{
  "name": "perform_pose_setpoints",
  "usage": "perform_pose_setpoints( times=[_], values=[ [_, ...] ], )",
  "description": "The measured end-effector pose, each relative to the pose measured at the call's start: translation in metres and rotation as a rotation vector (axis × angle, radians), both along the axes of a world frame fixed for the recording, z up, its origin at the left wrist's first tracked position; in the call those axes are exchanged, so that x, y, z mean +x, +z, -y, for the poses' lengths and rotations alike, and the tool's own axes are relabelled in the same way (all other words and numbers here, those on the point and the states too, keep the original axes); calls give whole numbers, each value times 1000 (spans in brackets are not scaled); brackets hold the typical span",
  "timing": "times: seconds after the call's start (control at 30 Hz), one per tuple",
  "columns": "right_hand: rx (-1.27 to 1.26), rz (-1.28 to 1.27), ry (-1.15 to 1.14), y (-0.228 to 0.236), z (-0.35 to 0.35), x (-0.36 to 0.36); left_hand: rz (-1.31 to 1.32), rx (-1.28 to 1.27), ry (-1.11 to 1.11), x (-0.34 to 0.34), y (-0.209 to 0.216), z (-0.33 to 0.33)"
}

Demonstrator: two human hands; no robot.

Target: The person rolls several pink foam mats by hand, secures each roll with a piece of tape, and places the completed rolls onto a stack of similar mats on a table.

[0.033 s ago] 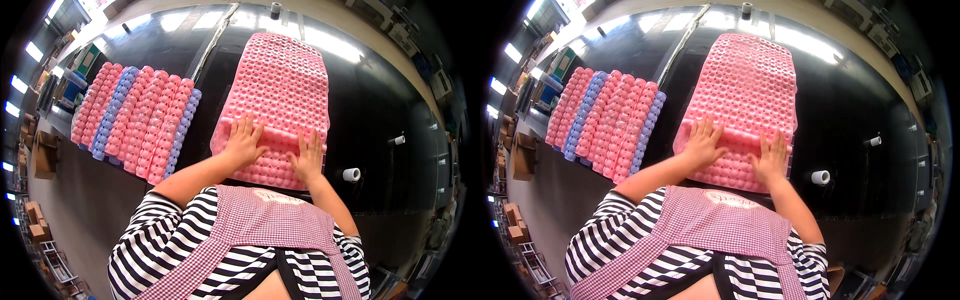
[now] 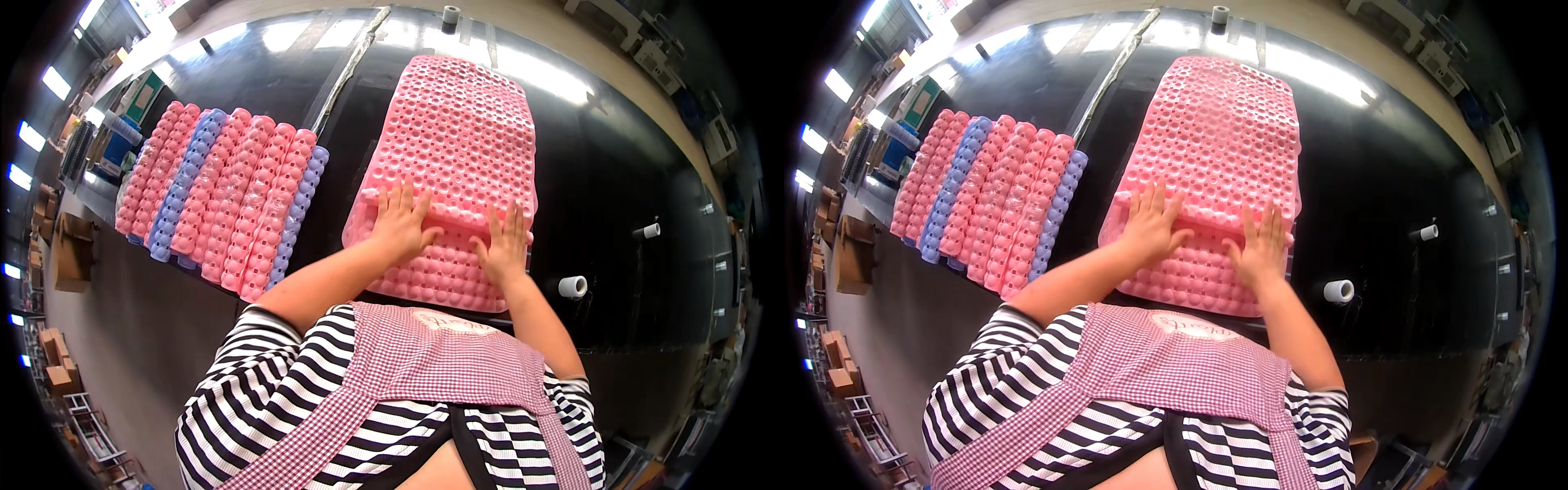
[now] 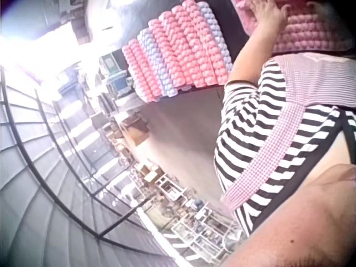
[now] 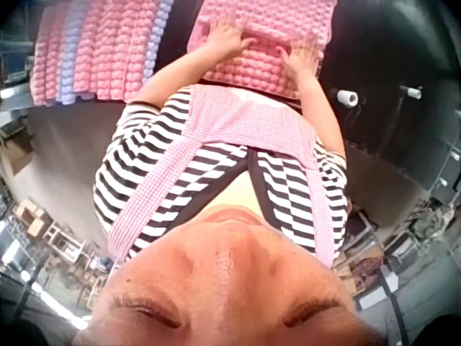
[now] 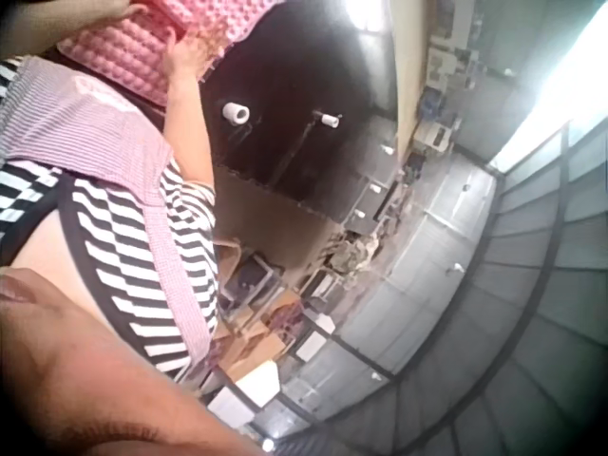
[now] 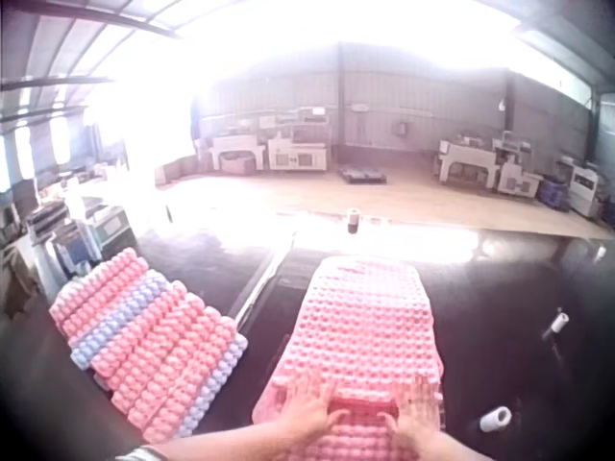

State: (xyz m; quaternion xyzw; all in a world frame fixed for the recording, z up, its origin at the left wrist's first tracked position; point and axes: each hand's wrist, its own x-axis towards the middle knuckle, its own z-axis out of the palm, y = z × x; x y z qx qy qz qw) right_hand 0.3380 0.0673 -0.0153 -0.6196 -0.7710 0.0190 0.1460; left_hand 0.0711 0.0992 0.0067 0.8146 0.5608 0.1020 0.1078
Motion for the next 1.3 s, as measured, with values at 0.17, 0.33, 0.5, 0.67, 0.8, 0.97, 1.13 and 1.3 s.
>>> perform_pose_setpoints(
  times=[0.17, 0.33, 0.5, 0.67, 0.8, 0.97, 1.13, 1.3],
  values=[
    [167, 45, -42, 0, -90, 20, -61, -151, 111, 31, 35, -85],
    [179, -123, 182, -1, -98, 24, -99, -148, 7, 40, 31, -125],
    [333, -338, 100, 21, -84, -25, 308, 256, -95, 16, 3, -130],
    [227, -344, 89, 15, -104, -3, 250, 490, -232, 29, 4, -94],
    [168, -289, 98, 26, -108, -7, 267, 414, -175, 23, 0, -96],
    [83, -276, 80, 23, -30, 5, 209, 249, -298, 22, 8, -29],
    [-20, -380, 139, 30, 30, -9, 286, 193, -256, 6, -7, 28],
    [236, -318, 99, 34, 8, -10, 273, 311, -146, 33, 13, -16]
  ],
)
